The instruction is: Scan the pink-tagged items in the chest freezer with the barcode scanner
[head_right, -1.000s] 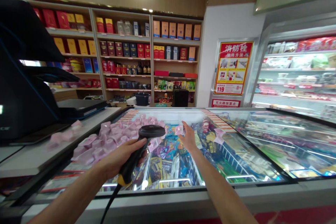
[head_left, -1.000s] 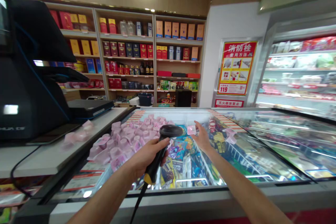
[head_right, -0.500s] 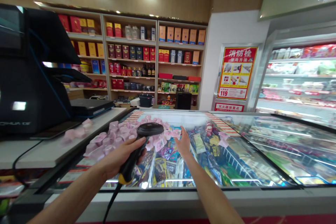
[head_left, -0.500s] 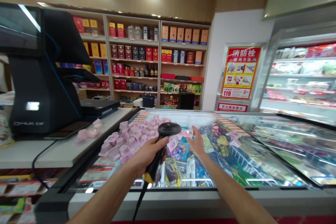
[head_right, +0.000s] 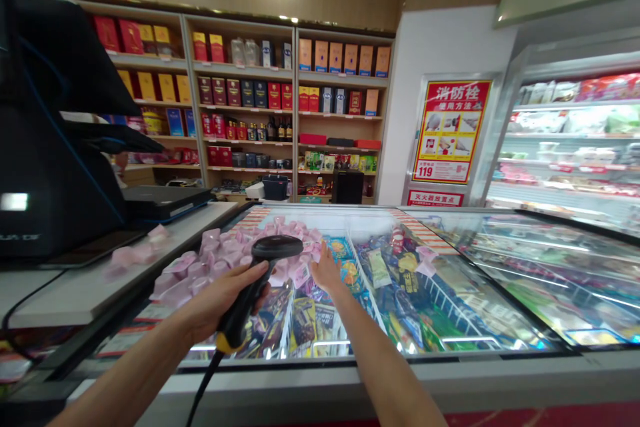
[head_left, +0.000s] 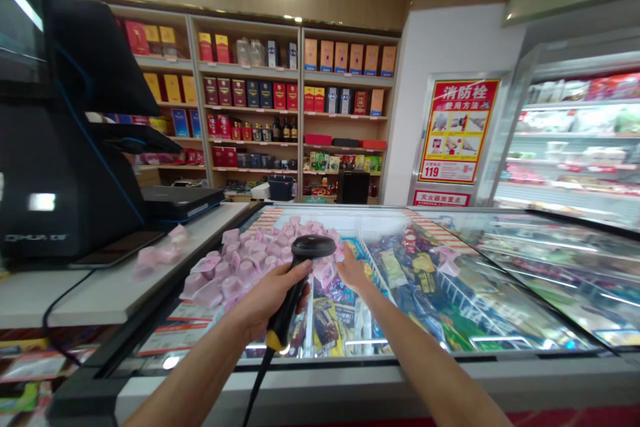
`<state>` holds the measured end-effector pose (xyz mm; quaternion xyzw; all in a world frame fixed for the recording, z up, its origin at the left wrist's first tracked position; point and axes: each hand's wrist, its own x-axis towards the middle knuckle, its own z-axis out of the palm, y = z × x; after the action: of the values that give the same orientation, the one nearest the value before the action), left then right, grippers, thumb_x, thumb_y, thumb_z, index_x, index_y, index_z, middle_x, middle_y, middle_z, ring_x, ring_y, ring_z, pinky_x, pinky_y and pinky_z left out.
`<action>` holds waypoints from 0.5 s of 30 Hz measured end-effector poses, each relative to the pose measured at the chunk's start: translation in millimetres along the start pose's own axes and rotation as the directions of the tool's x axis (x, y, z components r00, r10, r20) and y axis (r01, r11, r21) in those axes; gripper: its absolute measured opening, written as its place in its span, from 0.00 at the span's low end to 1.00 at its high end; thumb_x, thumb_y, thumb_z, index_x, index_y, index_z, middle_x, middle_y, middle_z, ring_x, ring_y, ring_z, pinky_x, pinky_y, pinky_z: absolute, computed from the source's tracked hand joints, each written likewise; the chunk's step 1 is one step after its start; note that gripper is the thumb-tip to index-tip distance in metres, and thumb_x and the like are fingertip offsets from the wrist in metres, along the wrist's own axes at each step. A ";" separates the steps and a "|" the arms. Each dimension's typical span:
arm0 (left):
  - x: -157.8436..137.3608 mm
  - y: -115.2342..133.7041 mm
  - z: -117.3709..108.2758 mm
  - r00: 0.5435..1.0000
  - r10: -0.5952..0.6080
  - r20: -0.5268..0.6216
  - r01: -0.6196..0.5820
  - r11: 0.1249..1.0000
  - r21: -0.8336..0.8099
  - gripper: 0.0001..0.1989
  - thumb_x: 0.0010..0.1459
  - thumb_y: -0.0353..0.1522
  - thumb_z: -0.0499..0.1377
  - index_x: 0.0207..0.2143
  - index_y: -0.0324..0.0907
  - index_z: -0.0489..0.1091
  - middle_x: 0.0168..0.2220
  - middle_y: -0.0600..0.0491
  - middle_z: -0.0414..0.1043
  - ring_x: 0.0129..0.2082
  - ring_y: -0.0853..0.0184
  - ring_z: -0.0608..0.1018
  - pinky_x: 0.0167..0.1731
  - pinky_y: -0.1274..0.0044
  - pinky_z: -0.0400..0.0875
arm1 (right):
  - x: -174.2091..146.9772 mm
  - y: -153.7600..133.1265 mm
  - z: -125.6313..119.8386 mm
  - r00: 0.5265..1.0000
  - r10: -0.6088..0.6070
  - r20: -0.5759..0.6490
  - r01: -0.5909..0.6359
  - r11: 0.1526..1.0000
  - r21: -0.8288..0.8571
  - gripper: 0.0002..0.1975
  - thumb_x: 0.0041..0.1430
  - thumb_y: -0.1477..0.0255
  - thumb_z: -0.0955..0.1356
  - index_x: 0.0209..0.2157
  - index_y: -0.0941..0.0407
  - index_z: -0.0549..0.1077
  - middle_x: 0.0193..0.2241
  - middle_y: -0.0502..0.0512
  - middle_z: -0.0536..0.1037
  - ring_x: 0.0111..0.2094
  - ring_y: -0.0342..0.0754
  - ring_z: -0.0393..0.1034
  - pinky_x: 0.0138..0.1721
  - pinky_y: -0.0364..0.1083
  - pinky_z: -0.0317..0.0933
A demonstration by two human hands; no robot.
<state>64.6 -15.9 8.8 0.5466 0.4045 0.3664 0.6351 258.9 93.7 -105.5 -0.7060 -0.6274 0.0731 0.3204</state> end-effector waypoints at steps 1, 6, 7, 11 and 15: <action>0.8 0.2 1.4 1.000 0.002 0.001 -0.002 1.000 0.013 0.13 0.46 0.41 0.55 0.22 0.39 0.61 0.17 0.57 0.65 0.15 0.76 0.66 0.16 0.83 0.59 | -0.1 3.0 -4.2 1.000 0.009 -0.003 -0.009 1.000 0.007 0.31 0.47 0.73 0.57 0.55 0.58 0.45 0.54 0.62 0.54 0.54 0.54 0.48 0.49 0.59 0.42; 6.7 1.0 14.9 0.999 -0.014 0.037 0.012 0.999 0.041 0.13 0.46 0.41 0.55 0.23 0.40 0.60 0.18 0.57 0.65 0.15 0.75 0.66 0.16 0.82 0.60 | -6.6 44.5 -47.1 0.982 0.056 -0.178 -0.061 0.998 -0.022 0.33 0.44 0.74 0.58 0.55 0.59 0.46 0.53 0.61 0.55 0.52 0.53 0.50 0.49 0.54 0.44; 8.1 1.1 18.5 0.999 -0.021 0.047 0.019 0.999 0.041 0.13 0.46 0.41 0.55 0.23 0.40 0.60 0.17 0.58 0.65 0.15 0.75 0.66 0.16 0.82 0.60 | -9.3 56.9 -58.8 0.962 0.081 -0.260 -0.099 0.993 -0.056 0.32 0.45 0.73 0.59 0.54 0.60 0.48 0.53 0.61 0.56 0.53 0.53 0.49 0.50 0.54 0.44; 12.9 1.1 32.5 0.995 -0.021 0.096 0.017 0.999 0.043 0.13 0.47 0.40 0.54 0.22 0.40 0.59 0.16 0.59 0.63 0.14 0.76 0.65 0.16 0.82 0.59 | -23.0 110.0 -105.1 0.787 0.217 -0.578 -0.360 0.922 -0.145 0.27 0.47 0.69 0.59 0.51 0.58 0.53 0.51 0.61 0.57 0.52 0.54 0.48 0.49 0.57 0.42; 15.8 0.8 41.3 0.992 -0.032 0.120 0.027 0.999 0.043 0.13 0.45 0.41 0.55 0.21 0.40 0.59 0.16 0.59 0.64 0.14 0.76 0.66 0.16 0.82 0.59 | -33.5 155.6 -134.8 0.717 0.366 -0.593 -0.549 0.821 -0.158 0.26 0.46 0.69 0.61 0.50 0.57 0.56 0.48 0.63 0.61 0.49 0.58 0.54 0.44 0.59 0.47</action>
<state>108.7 -17.9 11.0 0.5746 0.3807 0.3148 0.6525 450.8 12.6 -94.5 -0.8741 -0.3174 -0.1533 0.3341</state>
